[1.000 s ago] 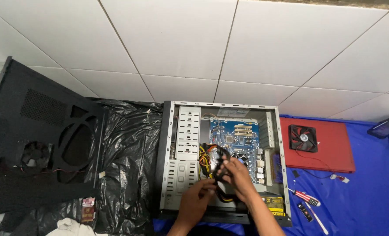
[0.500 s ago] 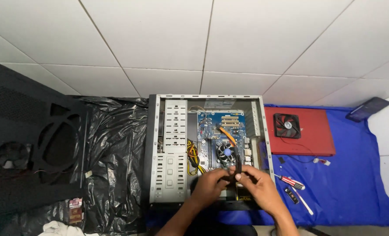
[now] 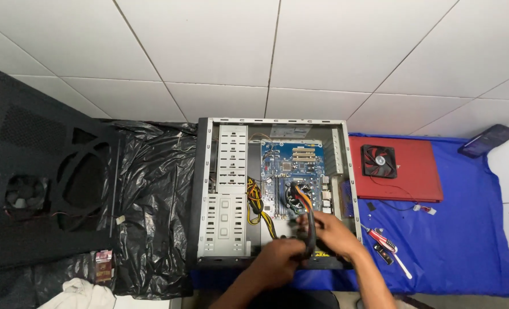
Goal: The person disassembles a desktop computer by removing the side panel, unscrewing and detaching the power supply unit, and then removing the motherboard from the case. They use a screwdriver to remove screws from the case and components.
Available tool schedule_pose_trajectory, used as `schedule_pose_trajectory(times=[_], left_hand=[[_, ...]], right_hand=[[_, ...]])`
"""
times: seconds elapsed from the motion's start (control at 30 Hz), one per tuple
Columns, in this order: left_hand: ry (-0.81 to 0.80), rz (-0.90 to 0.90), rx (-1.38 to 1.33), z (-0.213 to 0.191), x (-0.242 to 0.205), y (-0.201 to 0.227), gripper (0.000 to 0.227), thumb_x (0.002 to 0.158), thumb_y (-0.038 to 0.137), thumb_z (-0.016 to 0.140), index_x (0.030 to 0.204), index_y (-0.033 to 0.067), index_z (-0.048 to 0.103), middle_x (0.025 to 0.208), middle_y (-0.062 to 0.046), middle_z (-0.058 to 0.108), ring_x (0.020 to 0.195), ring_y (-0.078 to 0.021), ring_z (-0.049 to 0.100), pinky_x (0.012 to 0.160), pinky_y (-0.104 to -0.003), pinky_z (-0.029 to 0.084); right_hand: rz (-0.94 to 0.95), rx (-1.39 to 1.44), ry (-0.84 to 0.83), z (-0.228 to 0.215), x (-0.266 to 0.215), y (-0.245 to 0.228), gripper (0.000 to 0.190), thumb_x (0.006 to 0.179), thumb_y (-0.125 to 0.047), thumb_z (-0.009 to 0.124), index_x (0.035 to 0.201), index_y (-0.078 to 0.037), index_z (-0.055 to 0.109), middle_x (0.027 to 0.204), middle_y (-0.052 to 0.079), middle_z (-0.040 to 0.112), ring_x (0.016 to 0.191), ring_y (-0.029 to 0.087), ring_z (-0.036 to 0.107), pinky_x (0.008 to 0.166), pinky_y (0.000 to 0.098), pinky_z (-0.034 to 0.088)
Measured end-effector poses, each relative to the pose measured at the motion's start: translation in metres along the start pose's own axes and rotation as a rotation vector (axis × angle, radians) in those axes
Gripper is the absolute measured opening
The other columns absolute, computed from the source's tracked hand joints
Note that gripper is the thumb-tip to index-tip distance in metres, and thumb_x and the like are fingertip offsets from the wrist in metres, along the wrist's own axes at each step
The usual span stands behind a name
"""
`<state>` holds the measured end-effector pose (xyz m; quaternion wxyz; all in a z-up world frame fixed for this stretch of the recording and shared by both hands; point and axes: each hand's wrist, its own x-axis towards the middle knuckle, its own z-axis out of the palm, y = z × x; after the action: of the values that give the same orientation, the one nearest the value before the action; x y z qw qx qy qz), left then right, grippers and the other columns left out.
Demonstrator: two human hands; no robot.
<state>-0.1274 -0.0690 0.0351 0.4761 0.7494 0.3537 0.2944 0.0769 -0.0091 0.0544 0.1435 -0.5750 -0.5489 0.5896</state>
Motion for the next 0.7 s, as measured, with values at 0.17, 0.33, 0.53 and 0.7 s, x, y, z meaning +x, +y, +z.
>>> schedule_pose_trajectory(times=[0.17,0.33,0.53,0.7], left_hand=[[-0.102,0.099,0.037,0.032,-0.031,-0.009,0.037,0.058,0.000,0.054,0.093,0.0120,0.061,0.088,-0.009,0.062,0.086,-0.0349,0.059,0.069,-0.044,0.042],[-0.163,0.193,0.125,0.054,-0.051,-0.046,0.039,0.070,0.021,0.063,0.108,0.0110,0.064,0.110,-0.009,0.067,0.111,-0.0384,0.062,0.090,-0.046,0.047],[-0.013,0.201,-0.014,0.031,-0.048,-0.023,0.029,0.077,0.018,0.062,0.101,0.0027,0.067,0.113,-0.013,0.071,0.115,-0.0368,0.066,0.091,-0.044,0.050],[-0.070,0.155,0.174,0.057,-0.060,-0.081,0.015,0.082,0.013,0.065,0.095,0.0062,0.063,0.102,-0.008,0.066,0.100,-0.0304,0.064,0.074,-0.041,0.047]], right_hand=[[0.040,-0.108,-0.066,0.048,0.084,0.042,0.034,0.097,-0.018,0.065,0.131,-0.013,0.062,0.112,0.003,0.071,0.107,0.018,0.069,0.097,0.0313,0.053],[0.326,-0.278,-0.078,0.099,0.108,-0.010,0.057,0.097,-0.027,0.069,0.148,-0.018,0.045,0.133,0.011,0.065,0.119,0.029,0.065,0.100,0.0398,0.056],[0.281,-0.621,0.066,0.135,0.151,0.018,0.047,0.104,-0.044,0.059,0.131,-0.008,0.047,0.094,0.011,0.068,0.084,0.029,0.071,0.066,0.0394,0.064],[0.341,-0.213,0.094,0.123,0.136,-0.010,0.063,0.099,-0.047,0.062,0.148,-0.011,0.044,0.115,0.015,0.073,0.116,0.032,0.070,0.108,0.0475,0.053]])
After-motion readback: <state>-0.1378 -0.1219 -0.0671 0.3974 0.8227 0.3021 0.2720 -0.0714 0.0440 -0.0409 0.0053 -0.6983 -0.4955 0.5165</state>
